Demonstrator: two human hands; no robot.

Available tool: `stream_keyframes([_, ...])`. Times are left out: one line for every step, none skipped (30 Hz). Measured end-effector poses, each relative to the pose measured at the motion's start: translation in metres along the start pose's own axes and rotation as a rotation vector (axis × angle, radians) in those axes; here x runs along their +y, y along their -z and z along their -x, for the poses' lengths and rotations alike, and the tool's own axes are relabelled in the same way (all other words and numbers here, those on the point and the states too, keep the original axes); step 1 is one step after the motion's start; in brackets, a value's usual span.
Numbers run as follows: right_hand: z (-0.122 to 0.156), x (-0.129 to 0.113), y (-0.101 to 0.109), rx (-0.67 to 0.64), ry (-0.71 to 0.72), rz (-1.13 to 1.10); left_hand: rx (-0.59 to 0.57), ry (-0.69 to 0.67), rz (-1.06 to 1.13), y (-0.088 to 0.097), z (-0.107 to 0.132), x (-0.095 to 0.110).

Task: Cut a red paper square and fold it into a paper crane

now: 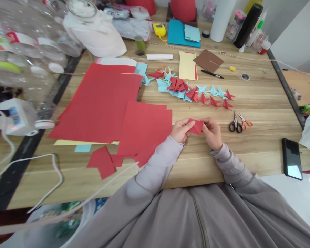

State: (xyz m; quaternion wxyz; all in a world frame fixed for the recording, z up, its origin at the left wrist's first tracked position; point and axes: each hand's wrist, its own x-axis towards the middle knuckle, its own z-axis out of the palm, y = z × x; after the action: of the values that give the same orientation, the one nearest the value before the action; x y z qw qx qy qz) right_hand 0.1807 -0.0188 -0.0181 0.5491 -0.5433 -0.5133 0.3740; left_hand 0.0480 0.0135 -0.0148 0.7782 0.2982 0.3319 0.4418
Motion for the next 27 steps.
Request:
stream_keyframes([0.000, -0.001, 0.000, 0.021, -0.012, -0.023, 0.022, -0.012, 0.006, 0.000, 0.000, 0.001])
stream_keyframes([0.000, -0.002, 0.000, 0.045, -0.021, -0.038, 0.040, -0.022, 0.004, 0.001, -0.001, 0.000])
stream_keyframes([0.000, -0.003, 0.001, 0.065, -0.025, -0.045, 0.049, -0.030, -0.008, 0.002, -0.002, 0.000])
stream_keyframes([0.000, -0.003, 0.001, 0.072, -0.025, -0.046, 0.052, -0.034, -0.029, 0.003, -0.002, -0.001])
stream_keyframes([0.000, -0.004, 0.001, 0.065, -0.020, -0.040, 0.047, -0.035, -0.055, 0.004, -0.003, -0.003])
stream_keyframes([0.000, -0.003, 0.001, 0.049, -0.010, -0.025, 0.035, -0.039, -0.086, 0.006, -0.003, -0.005])
stream_keyframes([0.000, -0.003, 0.001, 0.034, 0.006, 0.000, 0.021, -0.048, -0.117, 0.007, -0.004, -0.007])
stream_keyframes([0.000, -0.002, 0.001, 0.024, 0.026, 0.030, 0.005, -0.067, -0.149, 0.008, -0.005, -0.009])
stream_keyframes([0.000, -0.001, 0.001, 0.021, 0.045, 0.057, 0.002, -0.099, -0.177, 0.009, -0.005, -0.010])
stream_keyframes([-0.001, -0.001, 0.000, 0.028, 0.060, 0.076, 0.004, -0.132, -0.204, 0.010, -0.006, -0.011])
stream_keyframes([-0.001, 0.000, 0.000, 0.039, 0.066, 0.081, 0.012, -0.165, -0.225, 0.011, -0.006, -0.012])
stream_keyframes([-0.001, 0.000, 0.000, 0.045, 0.066, 0.074, 0.022, -0.191, -0.244, 0.012, -0.007, -0.013])
stream_keyframes([-0.001, 0.000, 0.000, 0.044, 0.060, 0.060, 0.033, -0.207, -0.259, 0.012, -0.007, -0.013])
stream_keyframes([-0.002, 0.000, 0.000, 0.042, 0.053, 0.042, 0.043, -0.219, -0.271, 0.012, -0.007, -0.012])
stream_keyframes([-0.002, 0.000, 0.000, 0.041, 0.047, 0.024, 0.054, -0.227, -0.281, 0.013, -0.007, -0.012])
stream_keyframes([-0.002, -0.001, 0.001, 0.044, 0.044, 0.006, 0.068, -0.234, -0.287, 0.013, -0.008, -0.012])
stream_keyframes([-0.001, -0.002, 0.001, 0.049, 0.043, -0.008, 0.084, -0.241, -0.290, 0.013, -0.008, -0.012])
stream_keyframes([-0.001, -0.003, 0.000, 0.056, 0.043, -0.018, 0.098, -0.248, -0.291, 0.013, -0.008, -0.012])
stream_keyframes([-0.001, -0.003, 0.000, 0.059, 0.041, -0.023, 0.109, -0.257, -0.294, 0.013, -0.008, -0.011])
stream_keyframes([-0.001, -0.003, 0.000, 0.055, 0.035, -0.022, 0.117, -0.268, -0.301, 0.013, -0.008, -0.011])
stream_keyframes([-0.001, -0.003, 0.000, 0.046, 0.024, -0.018, 0.124, -0.281, -0.312, 0.012, -0.008, -0.011])
stream_keyframes([0.000, -0.002, -0.001, 0.033, 0.010, -0.014, 0.133, -0.295, -0.328, 0.012, -0.007, -0.010])
stream_keyframes([0.000, -0.001, -0.001, 0.022, -0.004, -0.011, 0.143, -0.308, -0.346, 0.011, -0.007, -0.009])
stream_keyframes([0.000, 0.000, -0.001, 0.014, -0.015, -0.011, 0.151, -0.318, -0.362, 0.011, -0.006, -0.009])
stream_keyframes([0.000, 0.001, -0.001, 0.011, -0.022, -0.012, 0.156, -0.325, -0.374, 0.010, -0.005, -0.008])
stream_keyframes([0.000, 0.002, -0.001, 0.011, -0.025, -0.014, 0.156, -0.329, -0.381, 0.010, -0.005, -0.007])
stream_keyframes([0.001, 0.002, -0.001, 0.013, -0.027, -0.016, 0.154, -0.334, -0.383, 0.009, -0.004, -0.006])
